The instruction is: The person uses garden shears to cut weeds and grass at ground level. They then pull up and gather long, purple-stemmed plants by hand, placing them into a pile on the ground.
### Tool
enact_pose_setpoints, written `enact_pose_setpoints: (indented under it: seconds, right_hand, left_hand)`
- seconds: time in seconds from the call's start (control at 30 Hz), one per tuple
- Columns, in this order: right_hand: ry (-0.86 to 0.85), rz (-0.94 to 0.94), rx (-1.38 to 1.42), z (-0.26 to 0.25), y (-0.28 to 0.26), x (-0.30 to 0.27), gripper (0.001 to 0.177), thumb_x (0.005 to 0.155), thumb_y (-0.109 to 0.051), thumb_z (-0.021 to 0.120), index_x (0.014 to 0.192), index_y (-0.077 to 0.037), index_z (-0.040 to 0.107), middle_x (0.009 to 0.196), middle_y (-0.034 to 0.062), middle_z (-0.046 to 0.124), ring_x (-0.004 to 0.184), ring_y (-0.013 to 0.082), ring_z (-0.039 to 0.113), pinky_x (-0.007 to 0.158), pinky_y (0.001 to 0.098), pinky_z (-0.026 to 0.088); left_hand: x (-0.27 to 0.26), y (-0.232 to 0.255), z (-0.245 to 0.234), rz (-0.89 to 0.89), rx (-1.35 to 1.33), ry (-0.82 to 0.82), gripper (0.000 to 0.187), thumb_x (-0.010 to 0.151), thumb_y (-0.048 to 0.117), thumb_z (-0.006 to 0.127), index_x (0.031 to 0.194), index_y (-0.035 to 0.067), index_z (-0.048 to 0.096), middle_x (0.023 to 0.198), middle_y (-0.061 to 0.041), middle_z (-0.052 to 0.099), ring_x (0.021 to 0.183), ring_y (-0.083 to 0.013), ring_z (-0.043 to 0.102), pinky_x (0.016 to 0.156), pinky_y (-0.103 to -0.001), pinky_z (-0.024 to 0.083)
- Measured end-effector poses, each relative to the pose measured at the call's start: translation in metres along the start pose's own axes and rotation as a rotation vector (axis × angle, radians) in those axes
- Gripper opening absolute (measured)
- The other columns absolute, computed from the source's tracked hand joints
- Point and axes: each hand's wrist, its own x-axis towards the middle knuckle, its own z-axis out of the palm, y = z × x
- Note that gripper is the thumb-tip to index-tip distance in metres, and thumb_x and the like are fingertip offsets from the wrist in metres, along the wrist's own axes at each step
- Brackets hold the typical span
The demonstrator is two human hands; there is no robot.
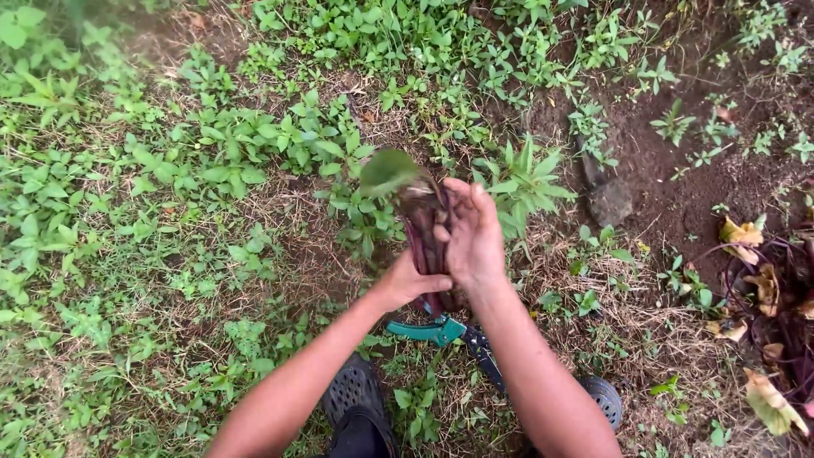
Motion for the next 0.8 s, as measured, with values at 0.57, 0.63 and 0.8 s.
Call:
enact_pose_setpoints:
  seconds: [0.57, 0.63, 0.8]
  right_hand:
    - [-0.639, -0.707, -2.459, -0.052, -0.143, -0.065, 0.074, 0.085, -0.020, 0.064, 0.154, -0.010, 0.038, 0.149, 0.0183, 0.048, 0.142, 0.0339, 0.043, 0.123, 0.0539, 0.023]
    - [-0.555, -0.623, -2.491, -0.094, -0.138, -0.064, 0.094, 0.077, -0.036, 0.074, 0.157, -0.009, 0.032, 0.153, 0.0169, 0.043, 0.146, 0.0329, 0.036, 0.124, 0.0561, 0.019]
    - [-0.278, -0.481, -2.301, -0.221, -0.126, -0.076, 0.099, 0.075, -0.038, 0.080, 0.154, -0.002, 0.033, 0.119, 0.0137, 0.070, 0.119, 0.0263, 0.067, 0.120, 0.0520, 0.031]
  left_hand:
    - [0.073, 0.093, 0.054, -0.332, 1.488, -0.406, 0.039, 0.067, 0.022, 0.070, 0.104, 0.010, 0.074, 0.091, -0.013, 0.074, 0.090, -0.0344, 0.075, 0.077, -0.049, 0.061]
    - [0.084, 0.102, 0.098, -0.205, 1.550, -0.517, 0.031, 0.071, 0.013, 0.069, 0.101, 0.007, 0.075, 0.085, -0.015, 0.073, 0.081, -0.0344, 0.075, 0.073, -0.048, 0.062]
    - [0.119, 0.077, 0.193, 0.231, 1.668, -0.686, 0.017, 0.081, 0.001, 0.063, 0.095, 0.005, 0.073, 0.072, -0.014, 0.071, 0.074, -0.0343, 0.075, 0.064, -0.052, 0.060]
